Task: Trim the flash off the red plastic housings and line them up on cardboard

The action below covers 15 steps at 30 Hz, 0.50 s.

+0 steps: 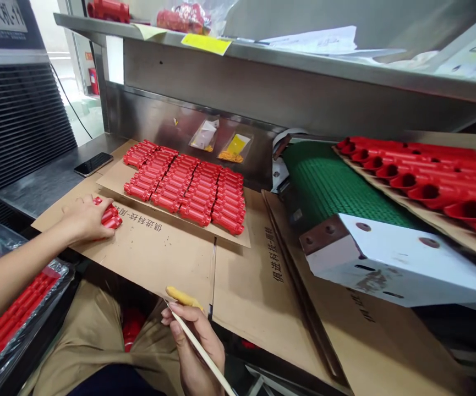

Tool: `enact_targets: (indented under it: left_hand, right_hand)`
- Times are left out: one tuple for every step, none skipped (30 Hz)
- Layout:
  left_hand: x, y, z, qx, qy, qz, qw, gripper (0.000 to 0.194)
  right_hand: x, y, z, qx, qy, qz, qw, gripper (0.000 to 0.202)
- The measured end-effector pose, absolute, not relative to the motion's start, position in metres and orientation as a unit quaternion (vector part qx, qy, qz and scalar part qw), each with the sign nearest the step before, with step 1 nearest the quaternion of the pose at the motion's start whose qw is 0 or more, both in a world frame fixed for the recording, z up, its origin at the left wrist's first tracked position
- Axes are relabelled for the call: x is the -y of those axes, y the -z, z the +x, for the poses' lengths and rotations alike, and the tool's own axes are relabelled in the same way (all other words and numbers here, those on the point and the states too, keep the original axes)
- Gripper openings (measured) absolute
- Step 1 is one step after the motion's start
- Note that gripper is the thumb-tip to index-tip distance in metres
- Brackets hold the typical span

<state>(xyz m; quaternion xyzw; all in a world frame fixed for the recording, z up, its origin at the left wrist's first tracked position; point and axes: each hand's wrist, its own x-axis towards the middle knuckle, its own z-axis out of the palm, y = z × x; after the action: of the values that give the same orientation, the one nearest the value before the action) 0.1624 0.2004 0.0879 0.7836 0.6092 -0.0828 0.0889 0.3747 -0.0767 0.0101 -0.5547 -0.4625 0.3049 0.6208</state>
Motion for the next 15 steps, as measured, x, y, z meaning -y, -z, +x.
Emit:
enact_targets:
  left_hand:
    - [-0.206,-0.091,0.165,-0.604,0.095,0.785,0.096,0.106]
    - [-0.210,-0.094,0.167,-0.601,0.105,0.786,0.102,0.108]
    - [-0.215,-0.095,0.170,-0.599,0.114,0.785,0.109,0.109]
    - [-0.218,-0.096,0.173,-0.599,0.120,0.783,0.115,0.110]
    - [-0.221,-0.096,0.176,-0.599,0.125,0.782,0.121,0.110]
    - [-0.222,-0.095,0.178,-0.599,0.126,0.780,0.127,0.111]
    - [-0.223,-0.094,0.179,-0.600,0.125,0.779,0.132,0.110]
    - [-0.222,-0.092,0.180,-0.601,0.119,0.779,0.136,0.109]
    - [-0.221,-0.089,0.179,-0.601,0.111,0.779,0.138,0.108]
    - [-0.219,-0.087,0.178,-0.600,0.100,0.781,0.140,0.106]
    - [-0.217,-0.085,0.175,-0.598,0.089,0.784,0.141,0.103]
    - [-0.215,-0.084,0.172,-0.594,0.077,0.788,0.143,0.101]
    - [-0.213,-0.082,0.167,-0.590,0.065,0.792,0.144,0.099]
    - [-0.212,-0.082,0.161,-0.586,0.054,0.795,0.146,0.096]
    - [-0.213,-0.082,0.155,-0.586,0.044,0.796,0.148,0.094]
  right_hand:
    - [0.076,-0.010,0.374,0.464,-0.311,-0.549,0.621,0.015]
    - [0.075,-0.011,0.373,0.463,-0.316,-0.545,0.623,0.015]
    - [0.074,-0.011,0.372,0.458,-0.318,-0.544,0.627,0.015]
    - [0.073,-0.011,0.371,0.453,-0.321,-0.544,0.630,0.015]
    - [0.072,-0.011,0.370,0.447,-0.325,-0.543,0.633,0.015]
    - [0.071,-0.011,0.369,0.443,-0.330,-0.542,0.634,0.014]
    - [0.070,-0.011,0.368,0.440,-0.335,-0.538,0.636,0.014]
    - [0.069,-0.010,0.367,0.441,-0.340,-0.534,0.636,0.015]
    - [0.068,-0.010,0.366,0.444,-0.342,-0.531,0.636,0.015]
    - [0.067,-0.010,0.366,0.445,-0.341,-0.529,0.636,0.015]
    - [0.067,-0.011,0.365,0.442,-0.339,-0.532,0.638,0.016]
    - [0.066,-0.011,0.365,0.436,-0.335,-0.537,0.640,0.018]
    - [0.066,-0.011,0.365,0.426,-0.331,-0.545,0.642,0.019]
    - [0.066,-0.010,0.365,0.413,-0.326,-0.554,0.645,0.021]
    - [0.066,-0.010,0.366,0.399,-0.320,-0.564,0.648,0.022]
